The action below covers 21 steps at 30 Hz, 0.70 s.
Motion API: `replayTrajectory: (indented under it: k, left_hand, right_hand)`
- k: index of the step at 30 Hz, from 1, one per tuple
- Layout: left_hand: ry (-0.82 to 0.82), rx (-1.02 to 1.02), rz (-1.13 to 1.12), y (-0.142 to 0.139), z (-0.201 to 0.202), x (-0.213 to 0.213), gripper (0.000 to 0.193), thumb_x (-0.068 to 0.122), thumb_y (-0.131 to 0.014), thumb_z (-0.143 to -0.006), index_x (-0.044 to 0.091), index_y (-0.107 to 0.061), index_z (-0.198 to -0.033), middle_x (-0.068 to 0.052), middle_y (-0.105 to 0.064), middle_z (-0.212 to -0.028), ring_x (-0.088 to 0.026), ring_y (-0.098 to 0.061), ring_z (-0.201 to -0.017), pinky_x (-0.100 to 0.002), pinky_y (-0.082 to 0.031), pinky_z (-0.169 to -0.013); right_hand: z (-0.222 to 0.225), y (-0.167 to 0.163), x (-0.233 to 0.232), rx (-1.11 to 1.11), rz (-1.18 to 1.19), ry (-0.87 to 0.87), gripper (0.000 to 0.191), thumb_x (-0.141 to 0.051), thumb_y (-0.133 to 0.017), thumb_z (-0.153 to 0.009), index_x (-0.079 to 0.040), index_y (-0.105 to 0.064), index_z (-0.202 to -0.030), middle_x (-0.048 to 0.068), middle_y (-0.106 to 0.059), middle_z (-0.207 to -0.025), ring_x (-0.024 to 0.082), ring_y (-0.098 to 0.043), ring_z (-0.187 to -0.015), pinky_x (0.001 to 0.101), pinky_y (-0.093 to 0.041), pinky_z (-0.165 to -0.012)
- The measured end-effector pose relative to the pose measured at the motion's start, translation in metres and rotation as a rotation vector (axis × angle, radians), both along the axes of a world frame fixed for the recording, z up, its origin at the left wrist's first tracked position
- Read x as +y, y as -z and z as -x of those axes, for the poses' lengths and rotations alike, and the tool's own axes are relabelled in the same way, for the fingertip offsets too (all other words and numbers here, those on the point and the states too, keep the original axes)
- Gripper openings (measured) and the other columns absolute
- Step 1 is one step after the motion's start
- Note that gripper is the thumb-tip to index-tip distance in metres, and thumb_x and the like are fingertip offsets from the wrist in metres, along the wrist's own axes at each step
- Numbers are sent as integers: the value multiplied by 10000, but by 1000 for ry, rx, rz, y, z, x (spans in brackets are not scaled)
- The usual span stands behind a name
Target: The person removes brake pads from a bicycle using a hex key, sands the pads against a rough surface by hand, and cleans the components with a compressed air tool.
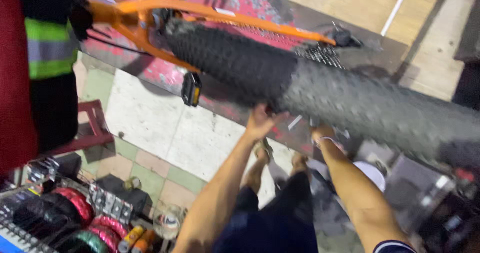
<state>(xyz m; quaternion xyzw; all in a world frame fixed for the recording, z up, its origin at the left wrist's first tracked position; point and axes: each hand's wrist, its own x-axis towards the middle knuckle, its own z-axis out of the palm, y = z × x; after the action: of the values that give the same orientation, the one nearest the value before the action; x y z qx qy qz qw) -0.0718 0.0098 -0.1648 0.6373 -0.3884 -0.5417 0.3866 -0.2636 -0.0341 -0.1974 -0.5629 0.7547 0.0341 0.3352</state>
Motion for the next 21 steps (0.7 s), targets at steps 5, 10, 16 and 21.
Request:
replayTrajectory:
  k: [5,10,16,21]
  left_hand:
    - [181,-103,-66,8,-13,7,499,261,-868,-784,-5,-719,-1179,-98,-788,-1080,-188,-748,-974,-321,-568,-898]
    - [11,22,-90,0,-35,42,529,224,-791,-858,14,-631,-1317,-101,-712,-1206,-202,-687,-1125,-326,-551,-953]
    - [-150,151,-223,13,-54,111,402,157,-712,-916,2,-651,-1281,-101,-726,-1239,-191,-683,-1156,-326,-543,-976]
    - [-139,139,-291,29,-37,152,347,134,-697,-936,-5,-669,-1252,-99,-755,-1168,-179,-708,-1115,-308,-554,-971]
  right_hand:
    - [-13,17,-55,0,144,-89,317,-253,-703,-883,-91,-718,-1155,165,-740,-1073,341,-696,-992,456,-551,-906]
    - [-18,39,-73,25,202,-99,262,-196,-720,-902,-75,-712,-1135,146,-737,-1063,289,-693,-983,421,-555,-913]
    - [4,63,-47,-88,267,-49,201,-127,-741,-926,-56,-705,-1110,123,-733,-1052,227,-690,-972,380,-560,-921]
    - [34,53,28,-469,300,53,159,-69,-759,-946,-40,-699,-1090,104,-729,-1043,175,-687,-962,345,-564,-928]
